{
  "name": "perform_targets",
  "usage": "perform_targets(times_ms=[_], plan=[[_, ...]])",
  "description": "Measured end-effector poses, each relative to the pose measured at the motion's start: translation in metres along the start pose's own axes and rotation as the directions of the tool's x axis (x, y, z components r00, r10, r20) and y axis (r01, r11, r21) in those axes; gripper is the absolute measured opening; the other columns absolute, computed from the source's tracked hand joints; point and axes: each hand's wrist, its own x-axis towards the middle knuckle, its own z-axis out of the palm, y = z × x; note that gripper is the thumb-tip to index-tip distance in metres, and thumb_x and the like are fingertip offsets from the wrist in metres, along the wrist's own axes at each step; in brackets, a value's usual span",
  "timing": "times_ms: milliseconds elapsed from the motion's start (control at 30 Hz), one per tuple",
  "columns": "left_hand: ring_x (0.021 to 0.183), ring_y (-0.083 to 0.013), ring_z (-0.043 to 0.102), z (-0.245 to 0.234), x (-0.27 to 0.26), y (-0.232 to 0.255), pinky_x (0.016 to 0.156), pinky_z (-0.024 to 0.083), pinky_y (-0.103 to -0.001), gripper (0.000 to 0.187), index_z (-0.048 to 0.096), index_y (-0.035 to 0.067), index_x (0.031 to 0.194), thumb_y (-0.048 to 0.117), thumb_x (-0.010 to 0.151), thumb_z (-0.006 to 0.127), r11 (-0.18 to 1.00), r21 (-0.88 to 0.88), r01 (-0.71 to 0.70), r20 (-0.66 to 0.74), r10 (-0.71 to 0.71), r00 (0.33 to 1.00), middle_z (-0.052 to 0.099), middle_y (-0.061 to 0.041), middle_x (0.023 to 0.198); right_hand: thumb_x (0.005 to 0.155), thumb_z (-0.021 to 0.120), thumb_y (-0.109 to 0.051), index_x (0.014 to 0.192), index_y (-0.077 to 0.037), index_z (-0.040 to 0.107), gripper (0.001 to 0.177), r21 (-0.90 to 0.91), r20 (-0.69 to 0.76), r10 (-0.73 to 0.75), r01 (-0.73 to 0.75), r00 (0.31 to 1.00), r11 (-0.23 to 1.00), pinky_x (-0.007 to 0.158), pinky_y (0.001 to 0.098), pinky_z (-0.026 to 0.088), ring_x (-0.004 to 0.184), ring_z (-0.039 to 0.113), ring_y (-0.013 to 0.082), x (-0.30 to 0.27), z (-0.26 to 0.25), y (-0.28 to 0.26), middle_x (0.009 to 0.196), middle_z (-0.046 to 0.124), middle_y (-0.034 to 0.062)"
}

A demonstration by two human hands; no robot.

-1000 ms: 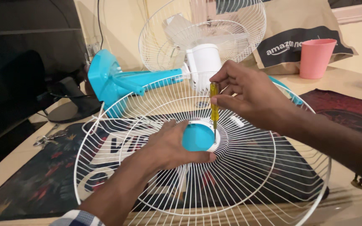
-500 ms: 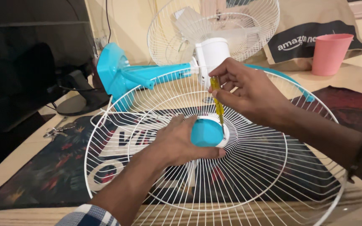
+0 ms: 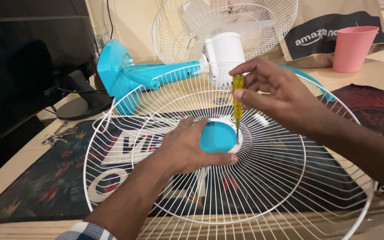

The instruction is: The person uses a yellow screwdriver to loosen and remove screws from the central hub of a white fan cage. They remove the screws one by one and set them aside on the table. The fan cage is then lifted away from the fan blades.

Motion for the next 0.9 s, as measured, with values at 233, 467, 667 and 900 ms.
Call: perform_targets(times_ms=[233, 467, 667, 900], plan=[[0.145, -0.0444, 0.037, -0.002, -0.002, 0.004, 0.114, 0.035, -0.061, 0.117, 0.048, 0.021, 0.15, 0.082, 0.053, 0.076, 0.998, -0.006, 0.058, 0.033, -0.057, 0.998, 0.041, -0.026, 0.151, 0.091, 0.075, -0.011, 0.116, 0.002, 0.063, 0.03, -0.117, -0.169, -0.027, 0.007, 0.985, 0.993, 0.068, 0.0219, 0.056, 0.082, 0.064, 0.008, -0.003, 0.002, -0.005, 0.094, 0.07, 0.0079], [0.148, -0.0446, 0.033, 0.001, 0.001, 0.001, 0.115, 0.033, -0.061, 0.118, 0.048, 0.02, 0.15, 0.084, 0.054, 0.075, 0.999, 0.013, 0.036, 0.026, -0.036, 0.999, 0.039, -0.027, 0.153, 0.092, 0.071, -0.008, 0.123, -0.001, 0.063, 0.033, -0.222, -0.119, -0.057, 0.029, 0.991, 0.975, 0.083, 0.027, 0.06, 0.094, 0.068, 0.0142, 0.0, 0.004, -0.009, 0.101, 0.071, 0.008], [0.146, -0.0448, 0.036, 0.0, 0.0, 0.0, 0.114, 0.035, -0.059, 0.117, 0.049, 0.02, 0.149, 0.084, 0.054, 0.074, 1.0, 0.008, 0.027, 0.023, -0.027, 0.999, 0.039, -0.027, 0.153, 0.097, 0.053, -0.001, 0.131, -0.004, 0.055, 0.035, 0.07, 0.012, 0.038, -0.038, 0.999, 0.997, 0.103, 0.033, 0.053, 0.12, 0.071, 0.0202, 0.0, 0.007, -0.009, 0.123, 0.069, 0.0087], [0.144, -0.0457, 0.039, -0.002, -0.003, 0.001, 0.114, 0.036, -0.058, 0.118, 0.049, 0.022, 0.15, 0.083, 0.053, 0.075, 1.0, -0.012, 0.008, 0.013, -0.008, 1.0, 0.041, -0.029, 0.151, 0.098, 0.059, -0.012, 0.131, -0.007, 0.062, 0.033, -0.051, -0.019, 0.034, -0.035, 0.999, 0.998, 0.092, 0.0317, 0.054, 0.111, 0.068, 0.0152, -0.006, 0.007, -0.014, 0.117, 0.071, 0.0079]])
